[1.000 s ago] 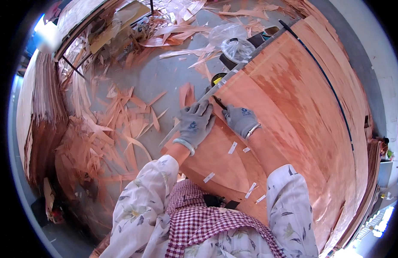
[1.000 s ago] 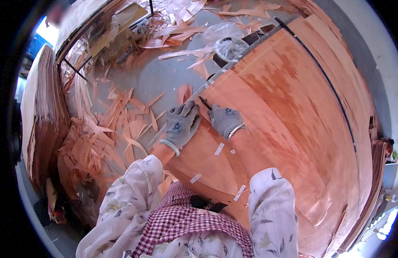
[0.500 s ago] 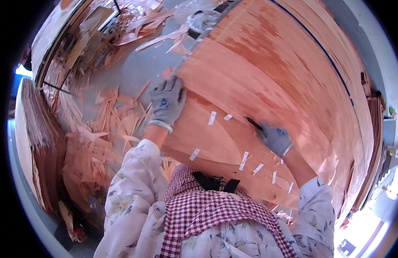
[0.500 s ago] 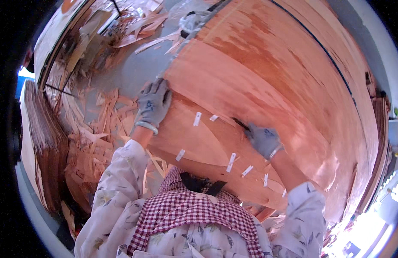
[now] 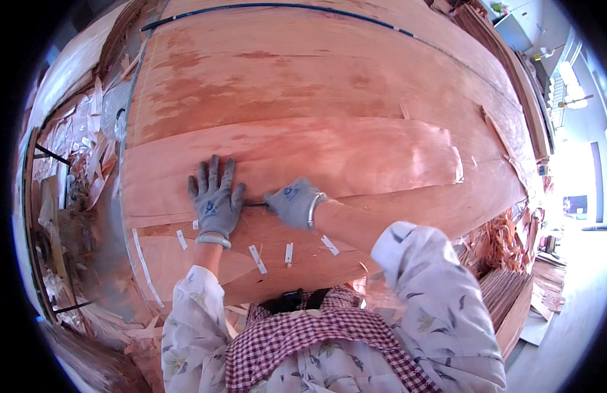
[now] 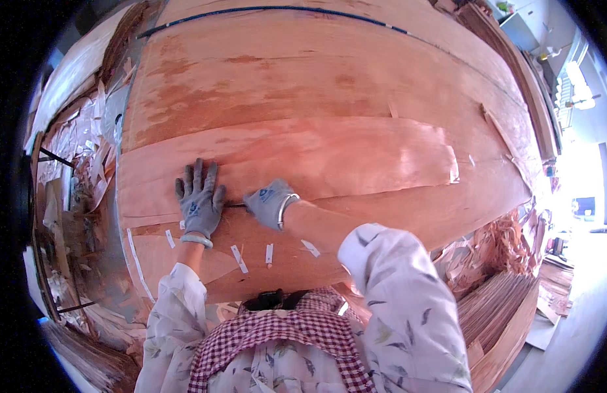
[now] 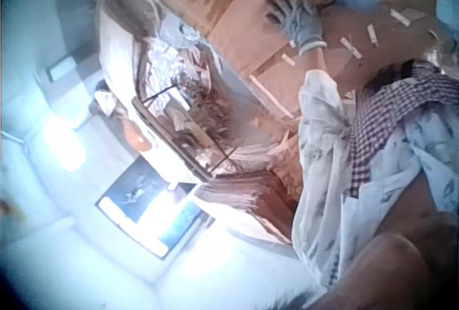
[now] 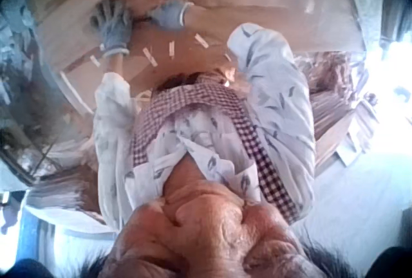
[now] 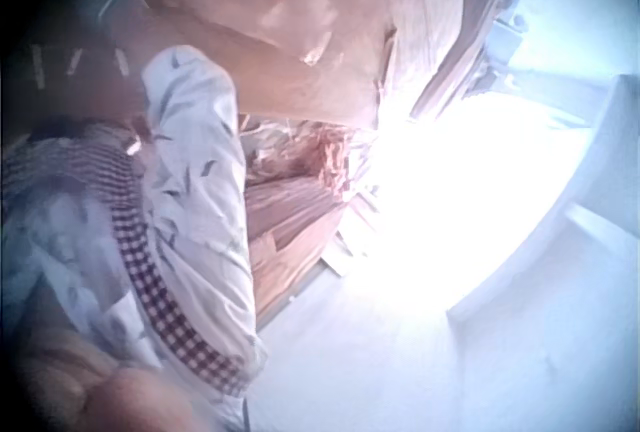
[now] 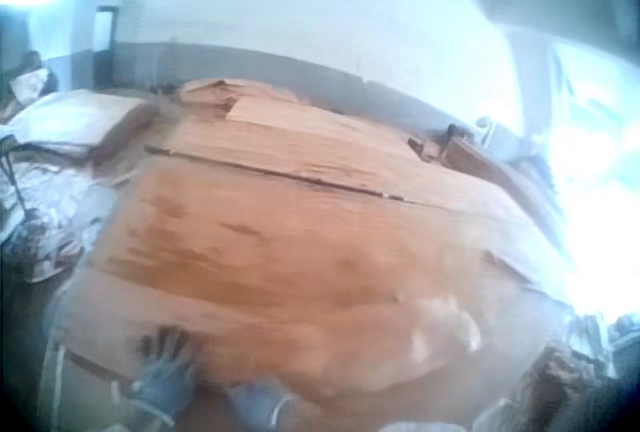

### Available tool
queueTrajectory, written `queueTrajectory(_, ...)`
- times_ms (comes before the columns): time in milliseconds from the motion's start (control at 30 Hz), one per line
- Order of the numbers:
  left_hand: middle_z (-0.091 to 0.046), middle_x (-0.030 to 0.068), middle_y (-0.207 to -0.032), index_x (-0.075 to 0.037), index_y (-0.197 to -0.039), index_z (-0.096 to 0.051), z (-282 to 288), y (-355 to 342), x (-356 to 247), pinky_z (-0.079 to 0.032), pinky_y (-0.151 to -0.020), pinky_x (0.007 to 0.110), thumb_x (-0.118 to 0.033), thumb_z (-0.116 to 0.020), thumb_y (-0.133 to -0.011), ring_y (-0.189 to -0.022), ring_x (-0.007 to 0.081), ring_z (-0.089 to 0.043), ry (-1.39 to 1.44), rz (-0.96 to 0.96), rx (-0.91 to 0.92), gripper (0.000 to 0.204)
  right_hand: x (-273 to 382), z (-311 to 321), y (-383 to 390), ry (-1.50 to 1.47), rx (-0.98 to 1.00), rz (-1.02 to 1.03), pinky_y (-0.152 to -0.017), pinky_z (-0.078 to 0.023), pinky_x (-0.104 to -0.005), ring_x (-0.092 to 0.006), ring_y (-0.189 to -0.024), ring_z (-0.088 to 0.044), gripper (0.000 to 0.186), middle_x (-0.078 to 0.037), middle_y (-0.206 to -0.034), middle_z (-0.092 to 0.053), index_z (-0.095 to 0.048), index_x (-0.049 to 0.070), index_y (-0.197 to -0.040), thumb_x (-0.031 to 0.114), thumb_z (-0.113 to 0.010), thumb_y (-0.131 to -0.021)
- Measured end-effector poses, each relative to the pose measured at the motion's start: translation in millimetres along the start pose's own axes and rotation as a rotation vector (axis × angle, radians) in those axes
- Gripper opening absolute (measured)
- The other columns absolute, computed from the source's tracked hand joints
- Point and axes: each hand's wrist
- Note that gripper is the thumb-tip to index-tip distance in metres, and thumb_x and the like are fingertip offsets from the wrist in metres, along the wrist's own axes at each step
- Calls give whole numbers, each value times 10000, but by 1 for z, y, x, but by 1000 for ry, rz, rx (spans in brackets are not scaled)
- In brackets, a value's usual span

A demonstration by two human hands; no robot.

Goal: The person uses a utility knife to cut wood veneer sheets, measuring them with a ruler and removing waste strips by hand.

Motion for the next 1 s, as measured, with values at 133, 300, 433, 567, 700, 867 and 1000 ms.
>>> queueTrajectory(133, -241, 100, -1503, -221, -1408, -369, 11, -4, -10, -111, -1089, 559, -484, -502, -856, -1369, 361, -217, -35, 0, 95, 626, -63, -14, 46, -137, 52, -103, -738, -498, -421, -312, -862, -655, 212, -161, -925, -664, -584, 95, -1032, 194, -496, -866)
queueTrajectory(300, -253, 112, -1494, -216, -1403, -378, 13, -3, -7, -136, -1074, 572, -489, -525, -835, -1355, 374, -236, -58, -4, 105, 646, -137, -24, 105, 32, 192, -246, -737, -482, -424, -309, -780, -661, 191, -123, -808, -656, -568, 135, -1008, 263, -474, -901)
queueTrajectory(433, -258, 118, -1490, -212, -1400, -382, 12, -7, -8, -144, -1069, 576, -483, -535, -829, -1348, 380, -243, -61, -10, 105, 650, -192, -37, 138, 184, 226, -260, -748, -415, -461, -289, -744, -658, 223, -92, -789, -664, -557, 164, -1031, 326, -462, -913)
queueTrajectory(567, -260, 117, -1489, -211, -1404, -373, 16, -14, -17, -147, -1067, 578, -477, -547, -823, -1350, 380, -238, -72, -18, 100, 662, -238, -33, 181, 280, 194, -348, -773, -398, -463, -278, -762, -652, 236, -78, -814, -670, -558, 184, -1056, 336, -467, -901)
queueTrajectory(700, -274, 116, -1481, -212, -1402, -375, 10, -11, -14, -150, -1066, 588, -476, -560, -813, -1351, 381, -237, -30, 8, 115, 671, -274, -38, 221, 359, 182, -456, -778, -407, -470, -279, -779, -647, 244, -106, -839, -666, -595, 184, -1029, 341, -456, -903)
queueTrajectory(867, -275, 122, -1479, -208, -1405, -365, 34, -2, -1, -131, -1060, 615, -509, -563, -794, -1361, 373, -221, 88, 59, 132, 709, -265, -58, 220, -171, -249, -382, -538, -454, -311, -169, -583, -581, 151, -61, -733, -632, -584, 85, -886, 230, -549, -906)
queueTrajectory(1000, -265, 126, -1485, -202, -1407, -359, 24, -6, -9, -118, -1058, 624, -535, -503, -826, -1373, 369, -202, 120, 12, 72, 685, -143, -45, 105, -869, -586, -53, -664, -476, -268, -137, -734, -571, 135, -33, -826, -569, -560, 16, -1009, 58, -510, -892)
Point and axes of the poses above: each hand's wrist, its own y-axis away from the middle knuckle, its own z-axis out of the back of the hand, x = y × z
